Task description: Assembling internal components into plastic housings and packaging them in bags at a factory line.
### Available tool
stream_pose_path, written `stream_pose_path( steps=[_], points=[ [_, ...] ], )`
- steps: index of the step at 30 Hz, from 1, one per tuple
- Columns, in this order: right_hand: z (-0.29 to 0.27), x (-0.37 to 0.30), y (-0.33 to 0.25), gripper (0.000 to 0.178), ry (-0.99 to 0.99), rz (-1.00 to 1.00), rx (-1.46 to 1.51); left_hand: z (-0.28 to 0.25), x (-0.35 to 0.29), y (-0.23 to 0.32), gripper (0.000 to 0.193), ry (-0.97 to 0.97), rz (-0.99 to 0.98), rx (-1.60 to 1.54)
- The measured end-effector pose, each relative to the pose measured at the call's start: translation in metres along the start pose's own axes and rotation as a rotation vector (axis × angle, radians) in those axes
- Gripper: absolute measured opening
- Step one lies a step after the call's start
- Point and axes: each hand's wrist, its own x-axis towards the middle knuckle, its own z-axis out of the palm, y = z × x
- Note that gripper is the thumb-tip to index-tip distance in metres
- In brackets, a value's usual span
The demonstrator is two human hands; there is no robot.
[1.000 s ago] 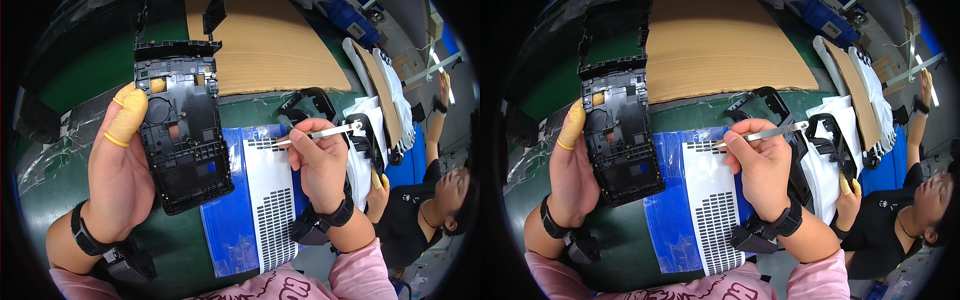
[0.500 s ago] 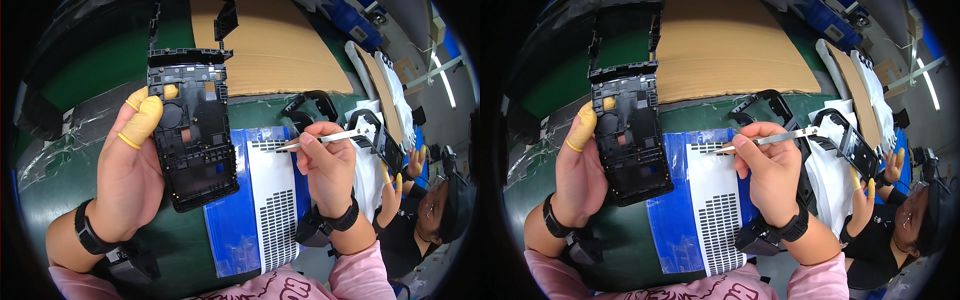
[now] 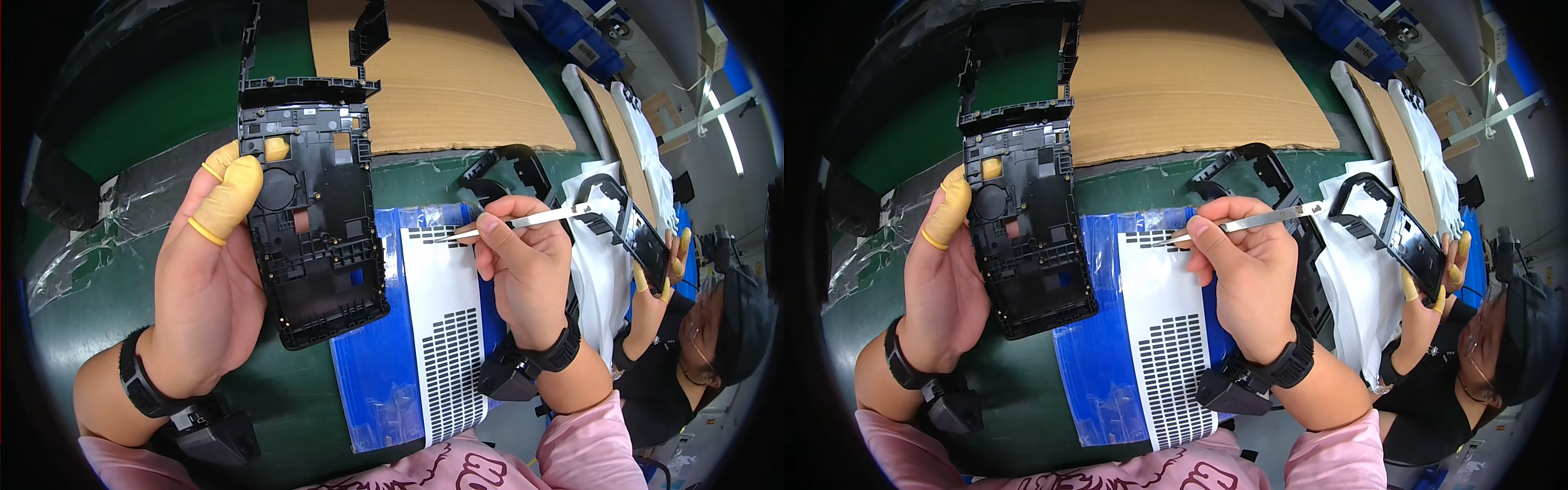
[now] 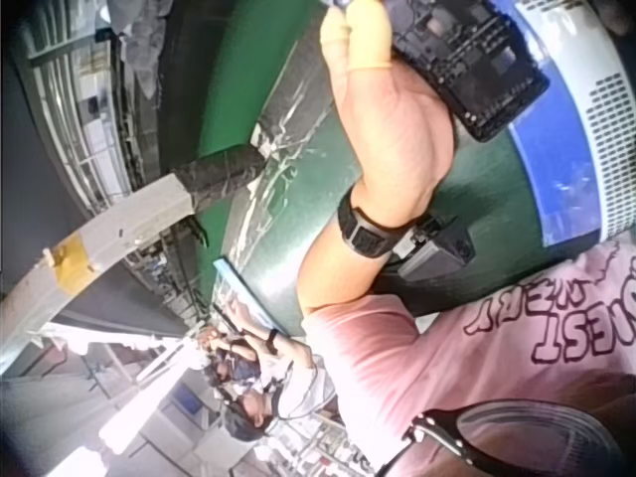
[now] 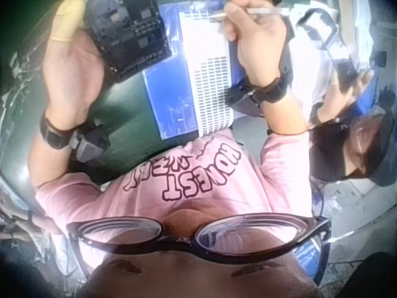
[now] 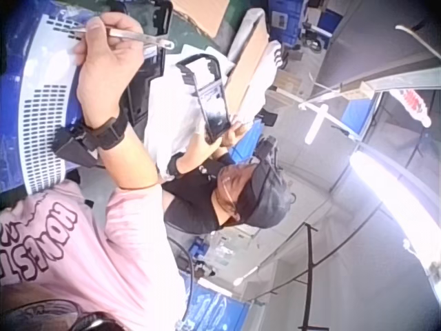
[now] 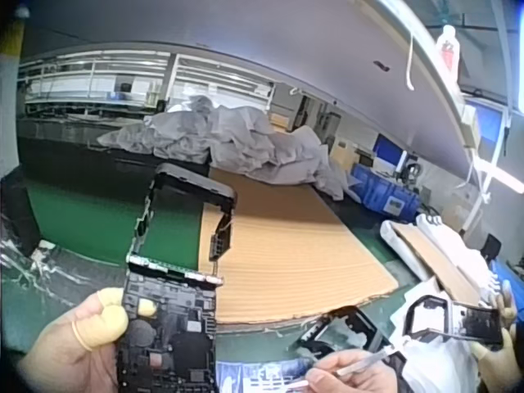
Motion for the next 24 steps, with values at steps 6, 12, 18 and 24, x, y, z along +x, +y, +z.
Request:
stream_pose_path(
  steps=[6,12,18,24],
  points=[
    [-0.001,-0.002,-0.004,0.011,-0.022,0.026,0.071,0.001,-0.002,0.002,0.038,0.021,-0.009,-0.031],
    [0.012,-0.009,-0.033,0.014,-0.189,0.031,0.167,0.005,-0.002,-0.001,0.035,-0.018,-0.055,-0.116],
    [0.049,-0.019,-0.037,0.02,-0.386,0.003,0.208,0.006,-0.008,-0.005,0.035,-0.056,-0.127,-0.188],
    [0.05,-0.018,-0.024,0.019,-0.345,-0.066,0.333,0.007,-0.011,-0.004,0.036,-0.071,-0.145,-0.229]
  ],
)
